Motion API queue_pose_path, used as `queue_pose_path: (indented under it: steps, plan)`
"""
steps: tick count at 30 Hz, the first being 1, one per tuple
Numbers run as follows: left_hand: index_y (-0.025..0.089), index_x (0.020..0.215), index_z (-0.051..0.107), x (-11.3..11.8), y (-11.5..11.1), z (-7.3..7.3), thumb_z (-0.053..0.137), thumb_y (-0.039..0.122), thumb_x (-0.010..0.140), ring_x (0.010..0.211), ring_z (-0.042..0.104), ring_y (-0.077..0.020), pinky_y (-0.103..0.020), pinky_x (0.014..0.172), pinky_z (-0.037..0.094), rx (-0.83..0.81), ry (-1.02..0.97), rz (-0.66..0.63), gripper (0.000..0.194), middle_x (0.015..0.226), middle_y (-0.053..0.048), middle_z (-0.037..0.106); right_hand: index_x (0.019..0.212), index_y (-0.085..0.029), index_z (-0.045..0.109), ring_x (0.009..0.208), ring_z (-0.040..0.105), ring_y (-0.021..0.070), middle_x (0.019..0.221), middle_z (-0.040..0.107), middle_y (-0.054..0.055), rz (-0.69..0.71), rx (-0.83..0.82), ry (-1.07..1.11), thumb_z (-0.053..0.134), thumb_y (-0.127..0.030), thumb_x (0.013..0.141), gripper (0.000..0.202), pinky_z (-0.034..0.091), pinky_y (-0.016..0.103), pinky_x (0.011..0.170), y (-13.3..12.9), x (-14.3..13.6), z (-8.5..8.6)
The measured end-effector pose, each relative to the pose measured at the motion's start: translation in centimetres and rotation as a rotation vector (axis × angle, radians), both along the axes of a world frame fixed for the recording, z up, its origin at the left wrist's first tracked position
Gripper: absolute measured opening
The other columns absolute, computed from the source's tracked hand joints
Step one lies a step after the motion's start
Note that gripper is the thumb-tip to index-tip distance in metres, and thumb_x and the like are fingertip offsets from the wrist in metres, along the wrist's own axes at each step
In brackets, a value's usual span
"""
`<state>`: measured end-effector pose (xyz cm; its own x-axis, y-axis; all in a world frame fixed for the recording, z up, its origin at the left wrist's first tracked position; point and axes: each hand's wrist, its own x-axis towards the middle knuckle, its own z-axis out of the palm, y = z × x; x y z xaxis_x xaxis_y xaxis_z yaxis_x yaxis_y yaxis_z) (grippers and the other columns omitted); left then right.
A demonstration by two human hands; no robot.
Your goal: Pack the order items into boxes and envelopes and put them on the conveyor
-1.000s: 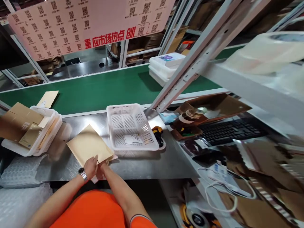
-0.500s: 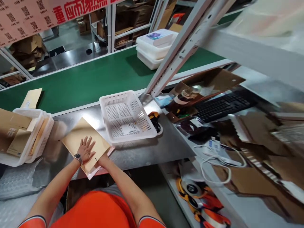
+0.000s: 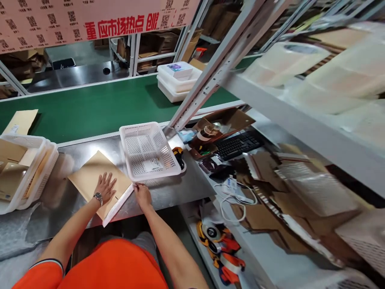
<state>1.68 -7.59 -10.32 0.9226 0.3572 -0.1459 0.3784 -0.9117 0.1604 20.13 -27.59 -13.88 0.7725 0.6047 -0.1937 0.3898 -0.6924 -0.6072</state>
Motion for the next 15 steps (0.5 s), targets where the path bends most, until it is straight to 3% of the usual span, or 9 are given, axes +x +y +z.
queue_pose_path:
  steps: [4,8,12,15]
  plan:
    - [0.031,0.175,0.047,-0.9,0.1,-1.0,0.058,0.052,0.109,0.175,0.016,-0.0453,-0.072,0.138,0.012,0.03,0.009,-0.01,0.07,0.189,-0.012,0.026,0.107,-0.021,0.084,0.094,0.077,0.0284,0.1,0.085,0.012,-0.017,0.053,0.028,0.06,-0.03,0.098,0.027,0.059,0.039,0.092,0.4,0.4,-0.4]
    - [0.031,0.176,0.046,-1.3,0.3,-1.4,0.056,0.059,0.109,0.175,0.015,-0.0467,-0.072,0.139,0.011,0.049,0.024,-0.009,0.073,0.19,-0.012,0.023,0.09,-0.023,0.081,0.091,0.076,0.0283,0.096,0.084,0.012,0.004,0.193,0.036,0.061,-0.033,0.096,0.023,0.059,0.039,0.09,-0.8,0.4,0.2]
    - [0.031,0.176,0.047,-1.2,0.4,-1.1,0.056,0.057,0.109,0.175,0.014,-0.0463,-0.073,0.139,0.01,0.061,0.053,0.011,0.072,0.19,-0.01,0.023,0.087,-0.025,0.078,0.094,0.076,0.027,0.097,0.083,0.011,0.069,0.377,0.065,0.057,-0.042,0.099,0.029,0.06,0.038,0.09,-2.5,-0.3,2.2]
    - [0.029,0.176,0.047,-1.2,-0.1,-0.6,0.057,0.054,0.109,0.175,0.014,-0.0483,-0.074,0.138,0.011,0.072,0.072,0.073,0.072,0.19,-0.013,0.023,0.087,-0.024,0.076,0.087,0.075,0.0262,0.092,0.082,0.01,0.056,0.458,0.074,0.054,-0.05,0.1,0.037,0.059,0.037,0.083,-5.6,-0.3,4.1]
